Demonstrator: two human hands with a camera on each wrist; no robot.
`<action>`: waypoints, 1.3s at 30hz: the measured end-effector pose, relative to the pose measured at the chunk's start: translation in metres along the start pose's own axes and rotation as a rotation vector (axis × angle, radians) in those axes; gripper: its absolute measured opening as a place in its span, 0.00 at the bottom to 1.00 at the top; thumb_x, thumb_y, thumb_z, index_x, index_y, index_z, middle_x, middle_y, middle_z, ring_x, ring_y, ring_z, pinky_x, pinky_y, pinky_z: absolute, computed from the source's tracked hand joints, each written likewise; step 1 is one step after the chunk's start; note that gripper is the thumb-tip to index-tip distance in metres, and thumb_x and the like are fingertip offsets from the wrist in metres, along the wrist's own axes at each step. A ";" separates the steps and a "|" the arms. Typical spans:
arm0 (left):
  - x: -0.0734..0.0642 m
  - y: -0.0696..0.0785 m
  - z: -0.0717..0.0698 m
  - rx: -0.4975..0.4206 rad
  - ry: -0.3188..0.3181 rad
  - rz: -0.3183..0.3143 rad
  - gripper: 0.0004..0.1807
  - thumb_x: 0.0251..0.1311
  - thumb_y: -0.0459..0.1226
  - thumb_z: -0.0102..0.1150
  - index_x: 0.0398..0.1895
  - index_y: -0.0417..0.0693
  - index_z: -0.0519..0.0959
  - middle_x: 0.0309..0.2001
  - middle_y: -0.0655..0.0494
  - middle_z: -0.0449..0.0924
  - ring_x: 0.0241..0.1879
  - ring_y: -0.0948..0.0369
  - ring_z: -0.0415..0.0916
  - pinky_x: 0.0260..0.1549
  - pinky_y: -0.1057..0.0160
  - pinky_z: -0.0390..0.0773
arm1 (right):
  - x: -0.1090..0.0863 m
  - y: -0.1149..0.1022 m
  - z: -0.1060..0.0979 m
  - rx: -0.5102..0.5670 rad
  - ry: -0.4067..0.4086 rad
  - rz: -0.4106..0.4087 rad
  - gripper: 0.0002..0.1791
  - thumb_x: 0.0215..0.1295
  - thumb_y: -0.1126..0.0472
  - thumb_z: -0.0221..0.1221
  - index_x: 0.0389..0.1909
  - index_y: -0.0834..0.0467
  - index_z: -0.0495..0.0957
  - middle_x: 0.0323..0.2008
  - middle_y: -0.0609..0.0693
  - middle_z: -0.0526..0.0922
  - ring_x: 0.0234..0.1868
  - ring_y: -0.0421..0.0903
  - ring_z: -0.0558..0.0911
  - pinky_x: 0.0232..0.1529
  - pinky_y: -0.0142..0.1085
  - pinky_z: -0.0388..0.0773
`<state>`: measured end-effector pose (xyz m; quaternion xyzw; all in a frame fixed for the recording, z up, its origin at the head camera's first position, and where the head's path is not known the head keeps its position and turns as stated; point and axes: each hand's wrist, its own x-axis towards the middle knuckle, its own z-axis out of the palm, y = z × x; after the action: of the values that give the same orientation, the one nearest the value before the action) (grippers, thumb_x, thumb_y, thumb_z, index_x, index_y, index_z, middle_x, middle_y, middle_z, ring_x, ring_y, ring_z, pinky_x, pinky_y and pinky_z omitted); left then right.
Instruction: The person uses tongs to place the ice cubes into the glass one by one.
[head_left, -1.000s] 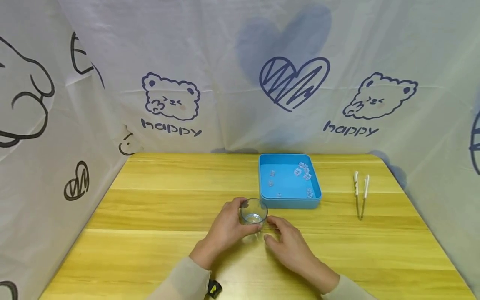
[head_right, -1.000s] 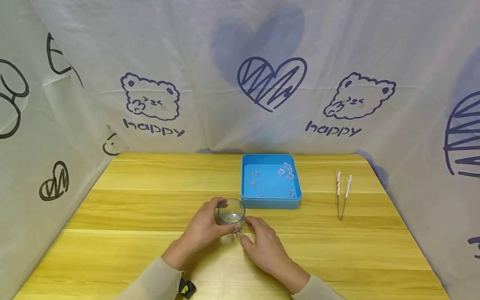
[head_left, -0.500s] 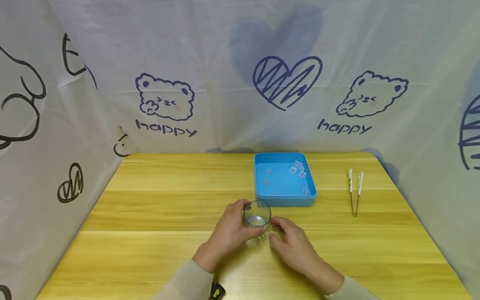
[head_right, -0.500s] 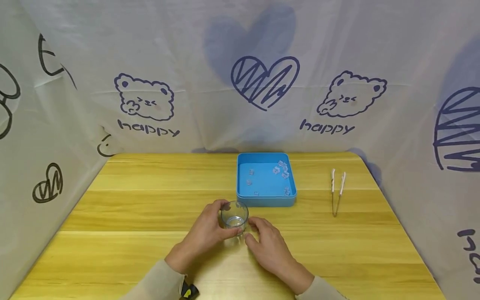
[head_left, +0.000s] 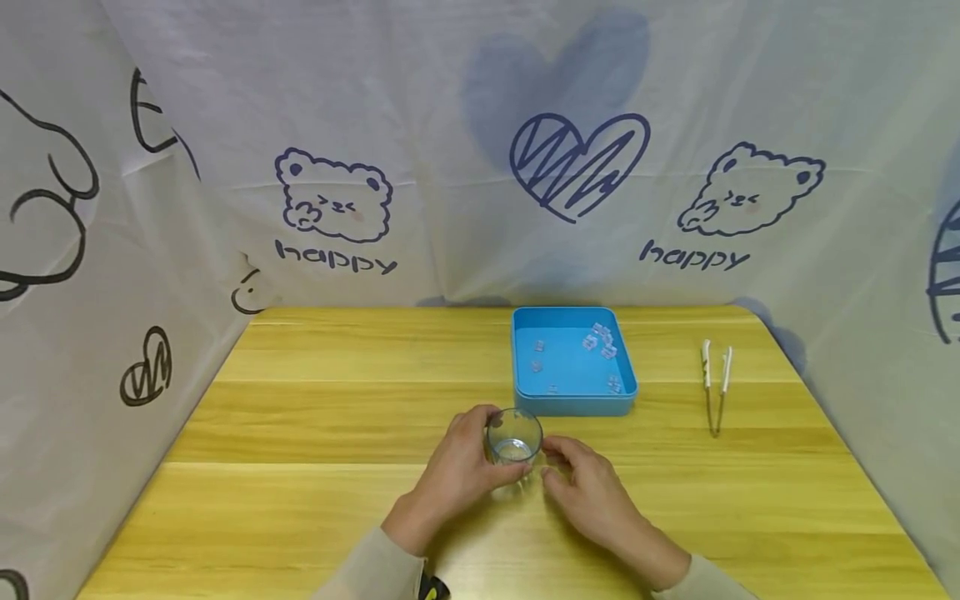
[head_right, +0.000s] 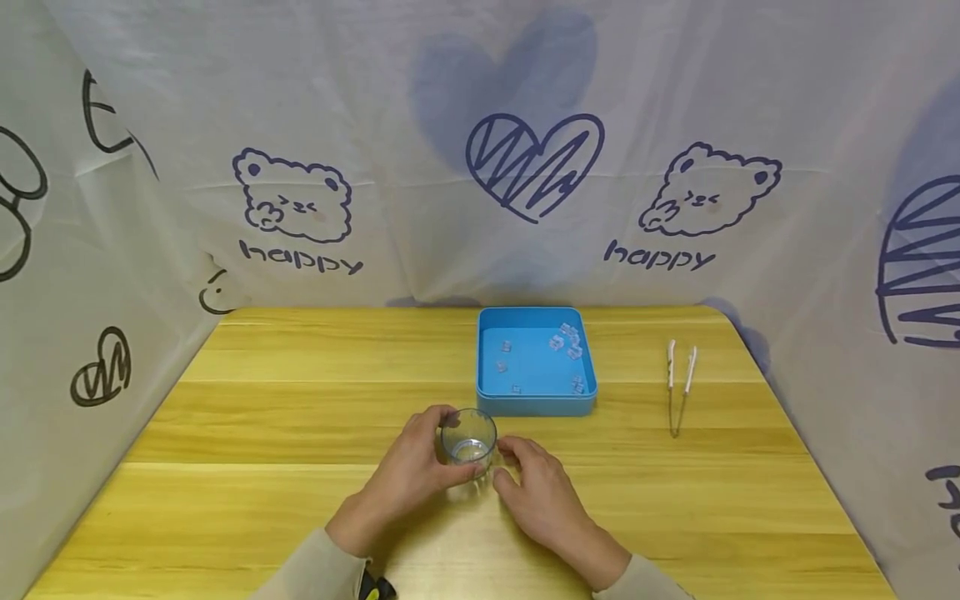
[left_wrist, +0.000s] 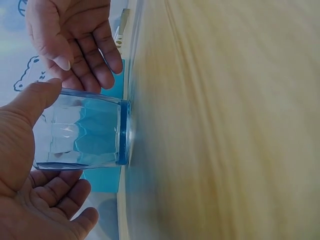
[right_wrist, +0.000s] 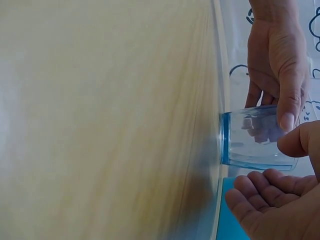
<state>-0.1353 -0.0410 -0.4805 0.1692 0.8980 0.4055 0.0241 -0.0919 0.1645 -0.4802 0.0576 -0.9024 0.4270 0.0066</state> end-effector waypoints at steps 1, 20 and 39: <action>0.000 0.000 0.000 -0.001 0.000 0.000 0.46 0.52 0.54 0.82 0.69 0.42 0.72 0.59 0.50 0.80 0.58 0.54 0.75 0.57 0.50 0.80 | 0.000 0.000 0.000 -0.004 0.002 0.002 0.20 0.69 0.66 0.62 0.61 0.63 0.81 0.55 0.54 0.86 0.55 0.50 0.85 0.60 0.50 0.81; -0.002 -0.001 0.000 -0.006 0.003 -0.003 0.45 0.52 0.54 0.81 0.68 0.44 0.72 0.59 0.52 0.79 0.57 0.56 0.74 0.56 0.52 0.80 | 0.003 0.002 -0.005 -0.038 0.067 -0.001 0.17 0.70 0.65 0.64 0.57 0.60 0.83 0.51 0.51 0.87 0.50 0.46 0.85 0.55 0.46 0.83; -0.002 -0.002 0.003 -0.022 0.010 0.004 0.48 0.52 0.53 0.82 0.71 0.41 0.70 0.62 0.49 0.78 0.60 0.53 0.74 0.60 0.50 0.79 | 0.019 0.013 -0.033 -0.055 0.152 0.007 0.17 0.74 0.63 0.61 0.59 0.64 0.82 0.51 0.55 0.86 0.50 0.49 0.85 0.52 0.47 0.83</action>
<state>-0.1340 -0.0406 -0.4845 0.1686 0.8933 0.4161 0.0206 -0.1132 0.1962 -0.4678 0.0216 -0.9108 0.4054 0.0750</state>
